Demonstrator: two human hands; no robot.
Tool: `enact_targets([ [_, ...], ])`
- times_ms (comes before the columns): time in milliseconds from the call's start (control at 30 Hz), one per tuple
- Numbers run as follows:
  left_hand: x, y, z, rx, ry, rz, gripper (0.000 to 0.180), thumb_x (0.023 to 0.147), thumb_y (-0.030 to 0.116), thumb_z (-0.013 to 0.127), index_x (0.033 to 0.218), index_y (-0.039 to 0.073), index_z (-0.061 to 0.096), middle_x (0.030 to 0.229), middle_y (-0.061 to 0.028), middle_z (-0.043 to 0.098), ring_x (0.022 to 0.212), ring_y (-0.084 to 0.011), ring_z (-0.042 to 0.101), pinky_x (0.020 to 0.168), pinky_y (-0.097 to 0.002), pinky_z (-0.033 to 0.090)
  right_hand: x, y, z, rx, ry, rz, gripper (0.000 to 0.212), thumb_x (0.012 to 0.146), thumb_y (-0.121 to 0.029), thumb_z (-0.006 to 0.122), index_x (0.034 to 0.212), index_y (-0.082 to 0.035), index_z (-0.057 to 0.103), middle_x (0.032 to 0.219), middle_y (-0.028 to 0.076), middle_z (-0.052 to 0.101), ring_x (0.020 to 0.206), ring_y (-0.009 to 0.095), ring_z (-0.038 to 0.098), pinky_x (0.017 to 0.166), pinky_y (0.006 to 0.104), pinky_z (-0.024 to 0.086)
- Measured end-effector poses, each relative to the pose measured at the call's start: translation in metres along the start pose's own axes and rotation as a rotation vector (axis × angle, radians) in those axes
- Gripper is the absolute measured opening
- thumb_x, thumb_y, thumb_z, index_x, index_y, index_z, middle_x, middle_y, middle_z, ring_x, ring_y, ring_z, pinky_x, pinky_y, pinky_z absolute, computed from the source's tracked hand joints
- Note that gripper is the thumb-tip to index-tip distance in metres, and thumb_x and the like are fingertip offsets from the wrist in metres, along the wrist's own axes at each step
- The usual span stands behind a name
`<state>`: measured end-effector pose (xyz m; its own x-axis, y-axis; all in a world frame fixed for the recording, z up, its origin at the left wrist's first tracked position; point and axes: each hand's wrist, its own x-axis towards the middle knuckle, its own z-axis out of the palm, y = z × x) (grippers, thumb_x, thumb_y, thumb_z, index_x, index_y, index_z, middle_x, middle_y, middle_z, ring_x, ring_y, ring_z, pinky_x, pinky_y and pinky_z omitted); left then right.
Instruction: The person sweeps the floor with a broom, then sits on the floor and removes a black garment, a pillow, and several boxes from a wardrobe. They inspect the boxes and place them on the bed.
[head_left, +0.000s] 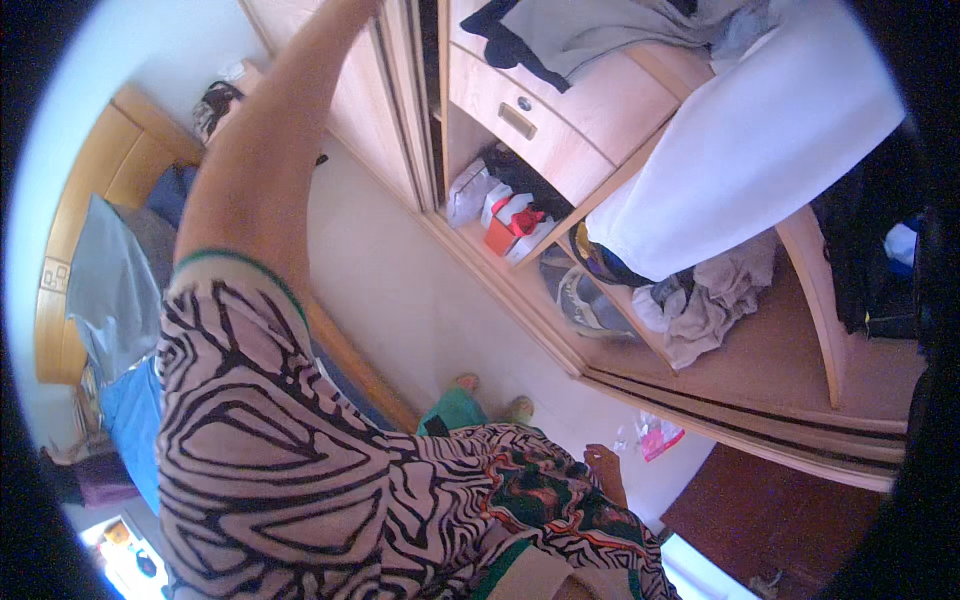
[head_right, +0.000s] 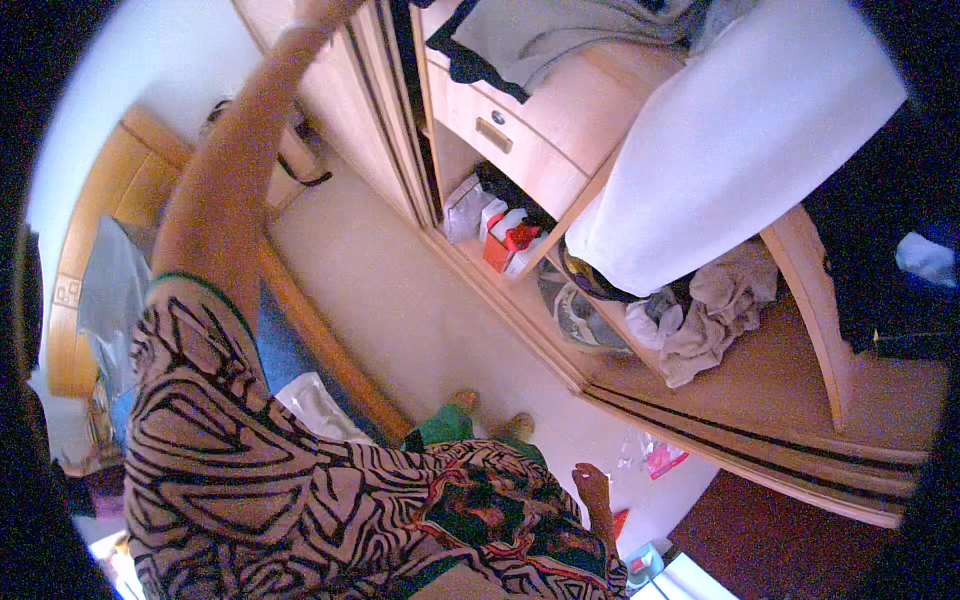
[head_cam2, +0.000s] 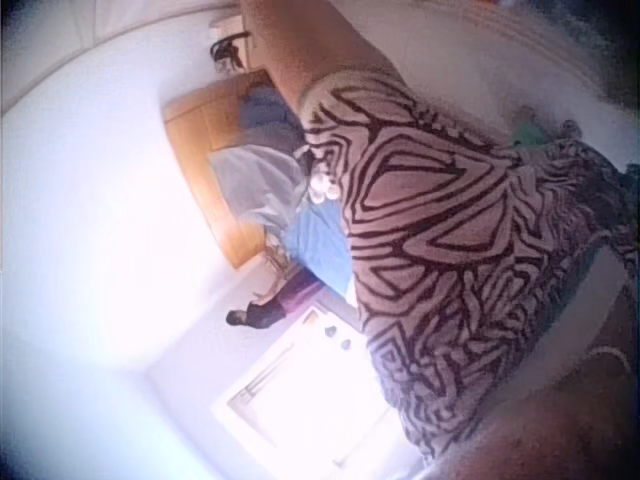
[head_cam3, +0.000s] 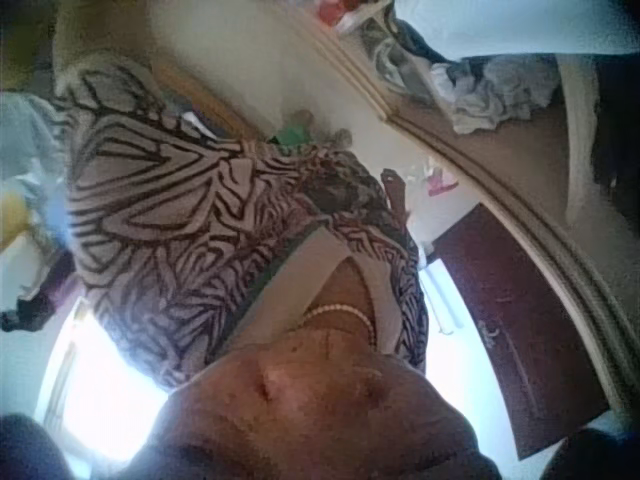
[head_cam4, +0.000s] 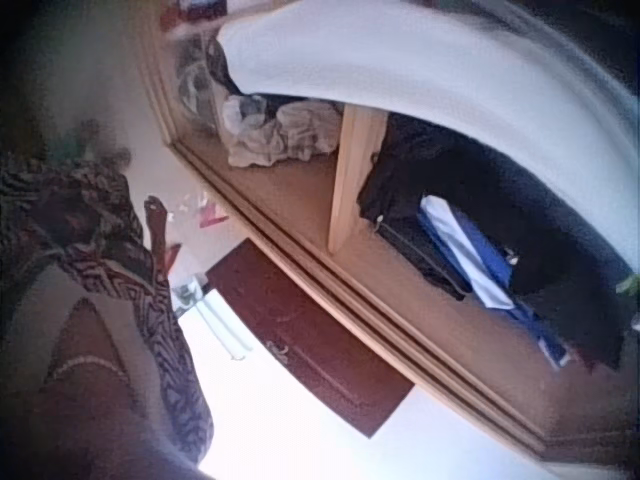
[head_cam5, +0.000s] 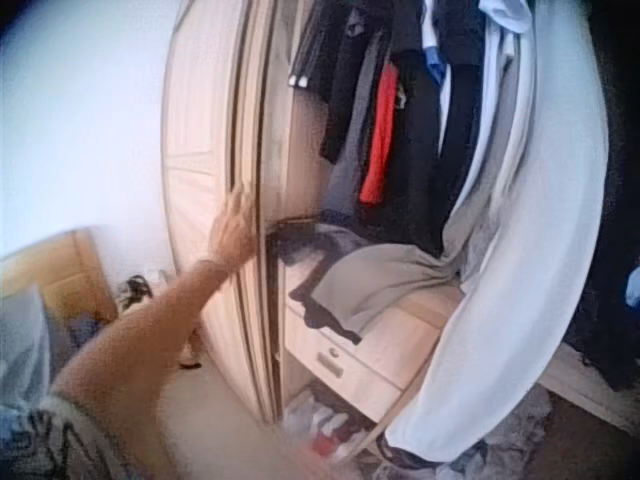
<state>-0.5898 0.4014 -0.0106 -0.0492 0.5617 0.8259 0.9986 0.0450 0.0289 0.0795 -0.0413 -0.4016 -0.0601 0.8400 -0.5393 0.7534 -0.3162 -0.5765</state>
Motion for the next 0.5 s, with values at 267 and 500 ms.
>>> enact_targets([
  [267,-0.472,0.066,-0.063,-0.443,-0.953,-0.262,0.067,0.078,0.029,0.067,0.135,0.005,0.041,0.135,-0.0243,0.042,0.124,-0.0371,0.044,0.104,-0.0437,0.036,0.037,0.019,0.021,-0.026,-0.357,-0.064,0.037,0.083,-0.035,0.064,0.1,-0.002,0.066,0.089,0.013,0.068,0.08,0.025,0.066,0.072,0.0364,0.052],
  [500,-0.794,0.271,-0.263,-0.734,-1.248,-1.545,0.074,0.085,0.066,0.043,0.123,0.004,0.055,0.116,-0.0225,0.059,0.108,-0.0381,0.056,0.098,-0.0427,0.039,0.076,0.018,0.015,-0.162,-0.472,-0.119,0.039,0.083,-0.038,0.063,0.099,-0.002,0.066,0.087,0.013,0.067,0.079,0.026,0.065,0.072,0.0374,0.051],
])
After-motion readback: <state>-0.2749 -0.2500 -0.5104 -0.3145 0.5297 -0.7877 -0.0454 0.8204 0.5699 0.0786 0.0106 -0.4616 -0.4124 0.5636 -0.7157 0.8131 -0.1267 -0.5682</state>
